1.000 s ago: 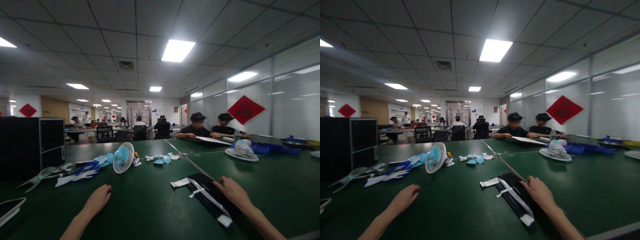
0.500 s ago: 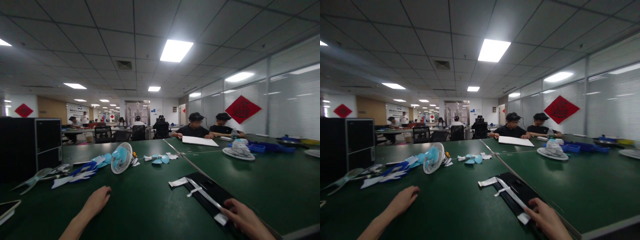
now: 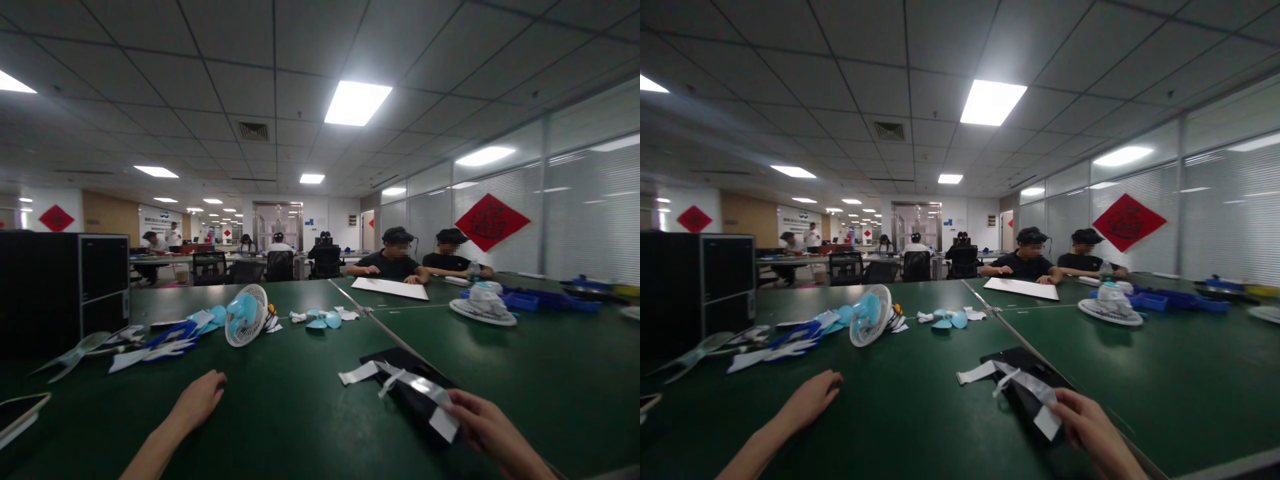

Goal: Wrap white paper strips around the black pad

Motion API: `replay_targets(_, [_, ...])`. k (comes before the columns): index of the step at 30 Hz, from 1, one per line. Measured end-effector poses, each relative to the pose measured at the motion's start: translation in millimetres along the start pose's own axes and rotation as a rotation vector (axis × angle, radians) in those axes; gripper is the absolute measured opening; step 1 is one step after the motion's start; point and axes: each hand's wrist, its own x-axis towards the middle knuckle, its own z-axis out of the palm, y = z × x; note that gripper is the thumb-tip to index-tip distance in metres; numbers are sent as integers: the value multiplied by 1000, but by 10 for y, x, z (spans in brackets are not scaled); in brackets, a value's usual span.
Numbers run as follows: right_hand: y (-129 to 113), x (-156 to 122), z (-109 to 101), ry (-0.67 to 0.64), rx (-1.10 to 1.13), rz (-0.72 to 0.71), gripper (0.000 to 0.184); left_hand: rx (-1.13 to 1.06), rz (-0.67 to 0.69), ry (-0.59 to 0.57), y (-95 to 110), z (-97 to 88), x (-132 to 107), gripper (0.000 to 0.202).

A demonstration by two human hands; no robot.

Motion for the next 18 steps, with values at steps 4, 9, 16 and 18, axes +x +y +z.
replay_targets(4, [-327, 200, -5, 28, 67, -135, 49, -12, 6, 0, 43, -28, -31, 32])
replay_targets(9, [-662, 851, 223, 221, -308, -333, 32, 6, 10, -15, 88, -54, -60, 32])
replay_targets(16, [-608, 1570, 964, 119, -837, -274, 26, 18, 13, -13, 72, -48, -54, 31])
replay_targets(18, [-531, 1650, 1160, 64, -836, -261, 22, 15, 18, -16, 71, -42, -47, 30])
